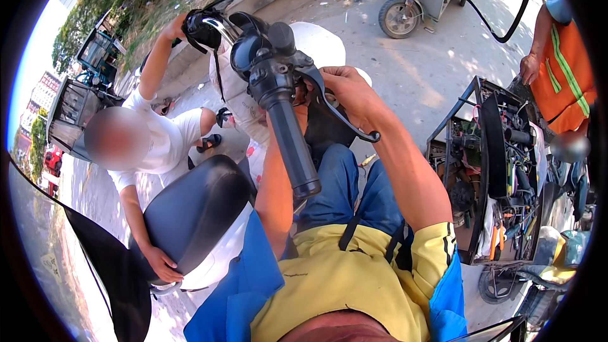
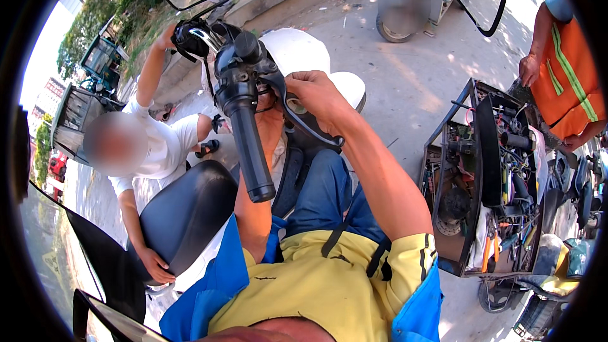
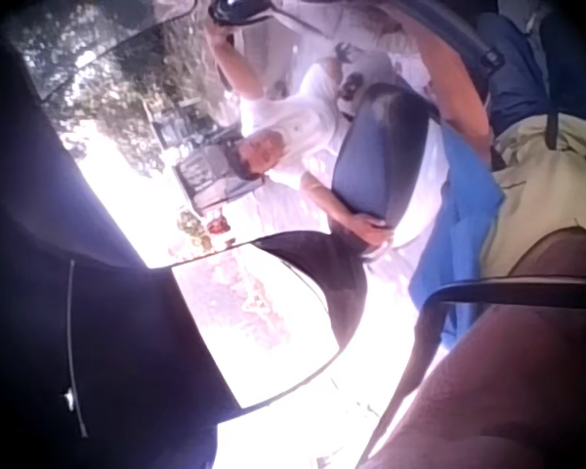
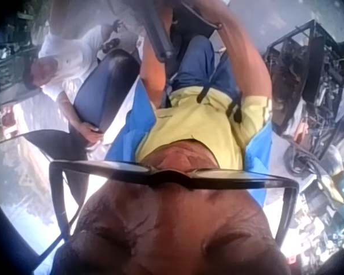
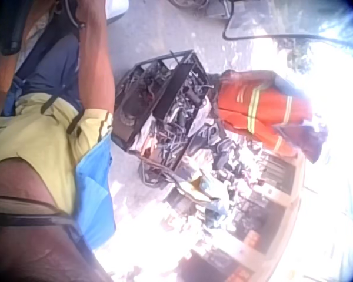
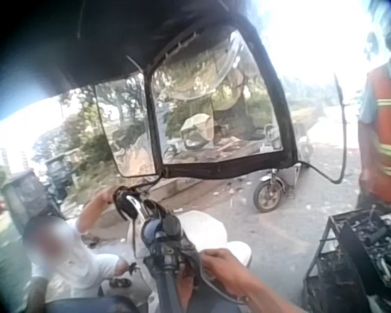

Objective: The person is repairing a white scooter's handlebar assembly. They use a screwdriver to tighten screws on the right handlebar grip and brake lever housing. The person also adjusts the brake cable and tests the brake lever. A bystander stands nearby observing the work.

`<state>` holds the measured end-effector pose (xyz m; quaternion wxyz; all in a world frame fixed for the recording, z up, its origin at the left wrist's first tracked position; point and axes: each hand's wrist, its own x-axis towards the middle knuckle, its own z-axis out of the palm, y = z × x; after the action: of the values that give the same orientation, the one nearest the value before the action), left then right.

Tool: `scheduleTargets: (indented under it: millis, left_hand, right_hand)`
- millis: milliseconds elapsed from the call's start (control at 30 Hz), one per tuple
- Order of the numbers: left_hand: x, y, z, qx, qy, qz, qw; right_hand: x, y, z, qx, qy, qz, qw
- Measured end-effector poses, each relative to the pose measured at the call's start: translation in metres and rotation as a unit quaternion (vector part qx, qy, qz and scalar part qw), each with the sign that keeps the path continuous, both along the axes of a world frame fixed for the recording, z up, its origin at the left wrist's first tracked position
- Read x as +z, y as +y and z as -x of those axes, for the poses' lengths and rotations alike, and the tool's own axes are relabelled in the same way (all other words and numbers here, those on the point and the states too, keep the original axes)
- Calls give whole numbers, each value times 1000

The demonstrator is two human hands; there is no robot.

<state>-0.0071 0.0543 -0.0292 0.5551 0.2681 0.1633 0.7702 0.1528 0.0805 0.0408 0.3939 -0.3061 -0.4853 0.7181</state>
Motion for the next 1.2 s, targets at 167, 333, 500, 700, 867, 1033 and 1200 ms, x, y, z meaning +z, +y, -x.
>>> scheduleTargets:
  millis: [167, 333, 500, 700, 867, 1033, 1200]
  left_hand:
    - [-1, 0, 12, -67, -16, -3, 998]
    - [-13, 16, 26, -80, 12, 5, 997]
    - [-19, 19, 33, -129, 11, 2, 992]
    - [-7, 10, 20, -113, 26, -7, 993]
    - [-14, 17, 26, -120, 56, 16, 991]
    - [-13, 16, 26, -118, 82, -13, 990]
    - [-10, 13, 27, -72, 4, 49, 996]
  right_hand:
    - [13, -3, 0, -15, -45, 24, 999]
    - [13, 2, 2, -30, -107, -19, 994]
    - [19, 0, 2, -45, -147, -19, 988]
    - [16, 1, 2, -24, -112, 9, 993]
    - [15, 9, 4, 10, -151, 20, 988]
    - [25, 1, -3, 22, -153, 4, 988]
    - [20, 4, -1, 33, -167, 3, 985]
